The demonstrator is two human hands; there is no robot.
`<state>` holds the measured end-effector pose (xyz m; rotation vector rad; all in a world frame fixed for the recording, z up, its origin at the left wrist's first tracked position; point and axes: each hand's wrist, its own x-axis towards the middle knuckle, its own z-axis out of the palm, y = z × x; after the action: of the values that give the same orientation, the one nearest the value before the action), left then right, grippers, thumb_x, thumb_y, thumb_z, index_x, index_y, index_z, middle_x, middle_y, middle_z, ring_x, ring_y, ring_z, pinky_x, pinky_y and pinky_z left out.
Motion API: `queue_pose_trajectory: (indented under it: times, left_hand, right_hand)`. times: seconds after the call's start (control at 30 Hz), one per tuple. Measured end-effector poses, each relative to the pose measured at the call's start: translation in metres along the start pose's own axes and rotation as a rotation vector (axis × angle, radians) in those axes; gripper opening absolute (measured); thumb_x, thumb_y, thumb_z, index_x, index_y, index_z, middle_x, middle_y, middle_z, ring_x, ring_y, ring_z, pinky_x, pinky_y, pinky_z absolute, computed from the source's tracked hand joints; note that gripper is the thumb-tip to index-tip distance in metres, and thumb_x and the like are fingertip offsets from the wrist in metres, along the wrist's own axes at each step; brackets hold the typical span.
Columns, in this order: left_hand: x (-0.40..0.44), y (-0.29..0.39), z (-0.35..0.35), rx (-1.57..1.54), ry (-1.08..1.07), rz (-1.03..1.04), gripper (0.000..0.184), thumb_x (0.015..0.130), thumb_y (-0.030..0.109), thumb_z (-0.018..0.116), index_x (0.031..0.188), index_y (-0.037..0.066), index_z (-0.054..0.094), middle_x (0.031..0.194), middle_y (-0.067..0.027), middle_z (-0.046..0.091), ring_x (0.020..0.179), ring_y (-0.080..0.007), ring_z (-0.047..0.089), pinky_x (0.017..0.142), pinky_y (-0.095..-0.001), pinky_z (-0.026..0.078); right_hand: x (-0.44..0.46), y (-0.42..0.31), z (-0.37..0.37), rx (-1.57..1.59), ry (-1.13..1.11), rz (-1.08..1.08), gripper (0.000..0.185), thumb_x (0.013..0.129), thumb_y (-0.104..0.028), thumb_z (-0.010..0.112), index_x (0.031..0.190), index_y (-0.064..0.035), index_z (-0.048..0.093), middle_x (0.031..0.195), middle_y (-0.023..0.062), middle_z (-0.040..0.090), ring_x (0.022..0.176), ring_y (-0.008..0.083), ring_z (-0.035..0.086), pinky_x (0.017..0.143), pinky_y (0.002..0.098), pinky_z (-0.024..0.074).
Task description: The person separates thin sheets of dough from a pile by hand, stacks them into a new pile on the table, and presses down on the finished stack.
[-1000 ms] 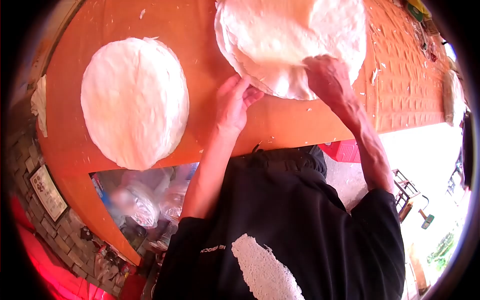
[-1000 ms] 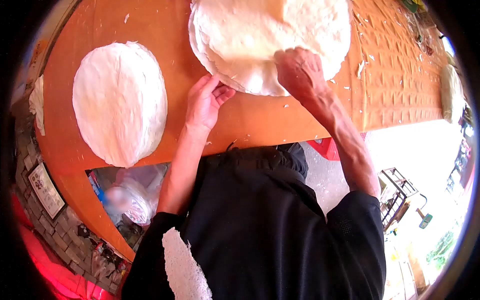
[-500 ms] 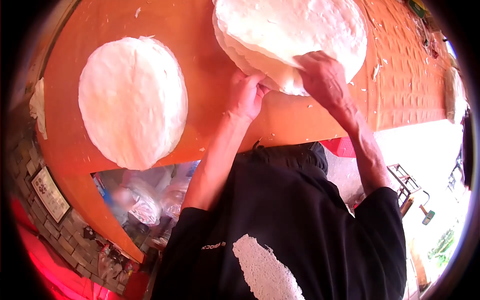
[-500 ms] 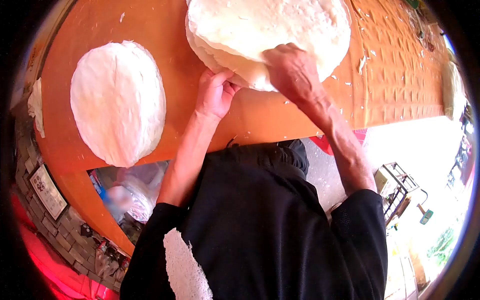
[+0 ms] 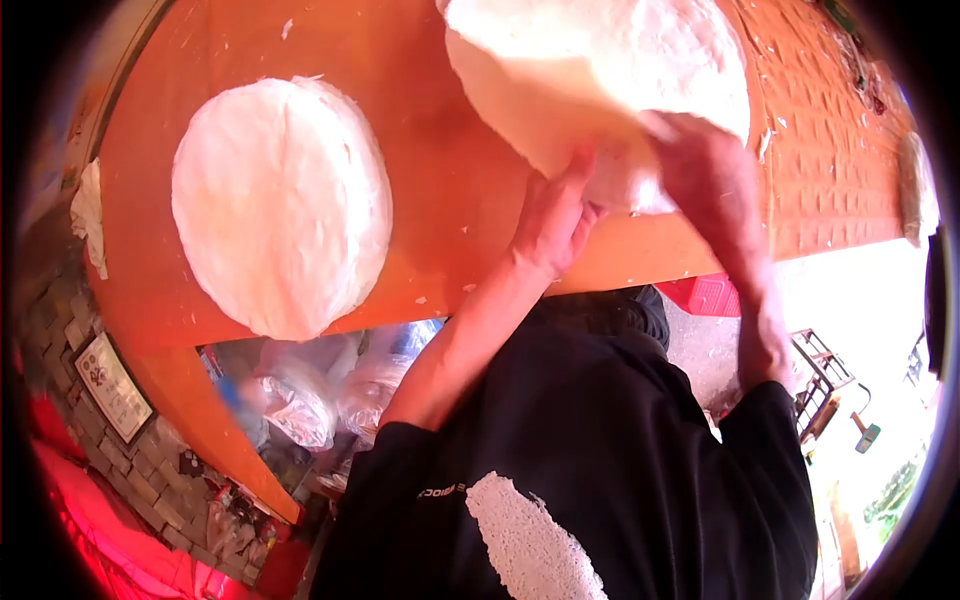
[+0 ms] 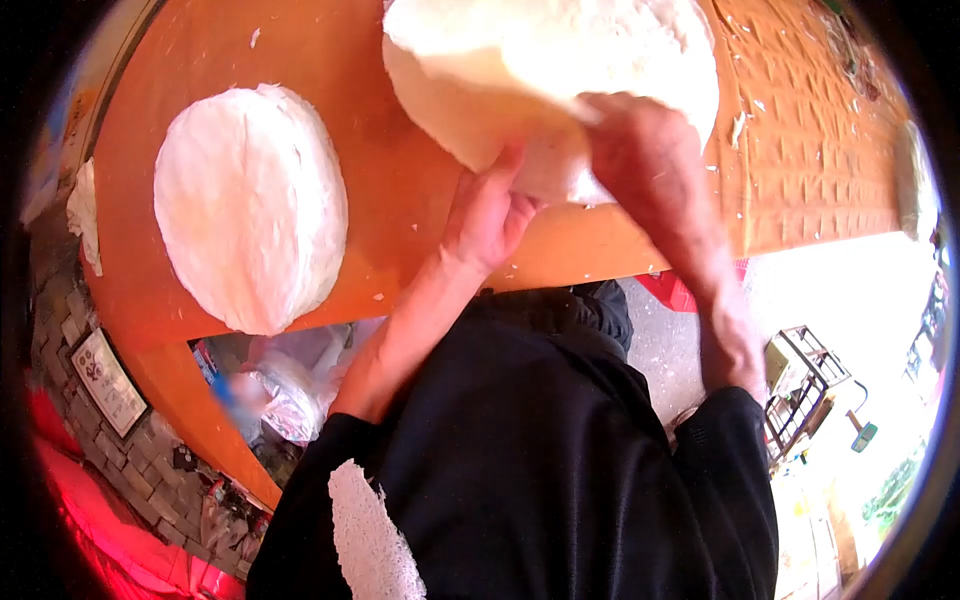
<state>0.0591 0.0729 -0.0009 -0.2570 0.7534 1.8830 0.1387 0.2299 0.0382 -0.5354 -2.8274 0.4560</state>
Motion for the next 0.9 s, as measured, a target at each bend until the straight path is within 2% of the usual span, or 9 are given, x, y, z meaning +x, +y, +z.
queue_pose_trajectory:
  times: [0.1,0.23,0.33,0.4,0.47,0.57,0.7,0.83,0.9]
  left_hand:
    - [-0.006,-0.009,-0.024,0.01,0.039,-0.147,0.038,0.097,0.024,0.052,0.129,0.005,0.046,0.124,-0.0069,0.056,0.112,-0.0237,0.056,0.09,-0.0421,0.051]
    - [-0.009,-0.006,-0.033,0.099,0.173,-0.164,0.038,0.096,0.025,0.053,0.127,0.003,0.048,0.121,-0.008,0.058,0.112,-0.0198,0.057,0.095,-0.0385,0.047]
    - [-0.01,0.002,-0.029,0.12,0.065,-0.117,0.038,0.098,0.028,0.049,0.126,0.003,0.05,0.122,-0.0085,0.058,0.112,-0.0202,0.056,0.097,-0.0379,0.046]
    - [-0.011,0.005,-0.025,0.093,0.042,-0.112,0.039,0.098,0.03,0.047,0.126,0.003,0.05,0.122,-0.0088,0.058,0.112,-0.0207,0.056,0.097,-0.0385,0.045]
    - [-0.014,0.006,-0.019,0.048,0.056,-0.111,0.047,0.098,0.039,0.044,0.127,0.002,0.048,0.123,-0.0095,0.058,0.113,-0.0211,0.056,0.098,-0.0399,0.044]
    - [-0.019,0.009,-0.03,0.077,-0.106,-0.129,0.056,0.096,0.048,0.043,0.129,0.002,0.046,0.124,-0.0097,0.057,0.112,-0.0214,0.056,0.097,-0.0402,0.044]
    - [-0.023,0.01,-0.029,0.166,-0.062,-0.098,0.063,0.093,0.052,0.046,0.134,0.004,0.041,0.13,-0.0115,0.053,0.117,-0.0271,0.053,0.096,-0.0458,0.046]
    - [-0.021,0.008,-0.043,0.269,-0.077,-0.124,0.058,0.092,0.048,0.053,0.129,0.004,0.045,0.118,-0.0073,0.057,0.101,-0.0209,0.06,0.087,-0.0405,0.05]
    - [-0.023,0.013,-0.025,0.299,0.093,-0.057,0.045,0.091,0.034,0.06,0.123,0.004,0.05,0.113,-0.0049,0.058,0.096,-0.0162,0.06,0.081,-0.0332,0.051]
  right_hand:
    - [0.026,0.023,-0.081,-0.019,0.02,0.325,0.025,0.087,-0.028,0.062,0.082,-0.0044,0.068,0.064,0.0209,0.056,0.053,0.0315,0.057,0.048,0.0396,0.0431]
    - [0.039,0.042,-0.151,-0.157,0.203,0.329,0.032,0.094,-0.032,0.055,0.104,-0.0052,0.069,0.088,0.0089,0.071,0.074,0.0114,0.064,0.067,0.0282,0.0506]
    - [0.032,-0.007,-0.155,-0.52,0.149,0.11,0.024,0.094,-0.022,0.052,0.109,-0.012,0.068,0.093,0.0091,0.069,0.08,0.021,0.067,0.069,0.03,0.0521]
    - [0.024,-0.021,-0.116,-0.355,0.086,-0.002,0.016,0.088,-0.01,0.056,0.099,-0.0111,0.067,0.077,0.0132,0.063,0.071,0.0307,0.062,0.06,0.0355,0.0505]
    - [0.017,-0.028,-0.059,-0.165,0.028,-0.074,0.011,0.077,-0.003,0.052,0.08,-0.0084,0.061,0.064,0.0126,0.059,0.061,0.0301,0.061,0.053,0.0385,0.0479]
    - [-0.01,-0.034,0.024,-0.042,-0.27,-0.044,0.009,0.076,-0.007,0.053,0.072,-0.0061,0.061,0.068,0.0158,0.063,0.062,0.0317,0.063,0.055,0.0414,0.0491]
    - [-0.016,-0.045,0.033,-0.029,-0.237,-0.028,0.007,0.071,-0.011,0.058,0.071,-0.0052,0.061,0.068,0.0153,0.062,0.064,0.0326,0.063,0.056,0.0411,0.0493]
    - [-0.015,-0.061,0.044,0.006,-0.217,-0.072,0.014,0.07,-0.017,0.062,0.072,-0.0036,0.059,0.069,0.0136,0.06,0.069,0.0318,0.062,0.056,0.041,0.0489]
    - [-0.031,-0.062,0.033,0.224,-0.235,-0.056,0.034,0.072,-0.026,0.069,0.096,-0.0038,0.059,0.089,0.0142,0.062,0.088,0.0334,0.06,0.076,0.0438,0.0491]
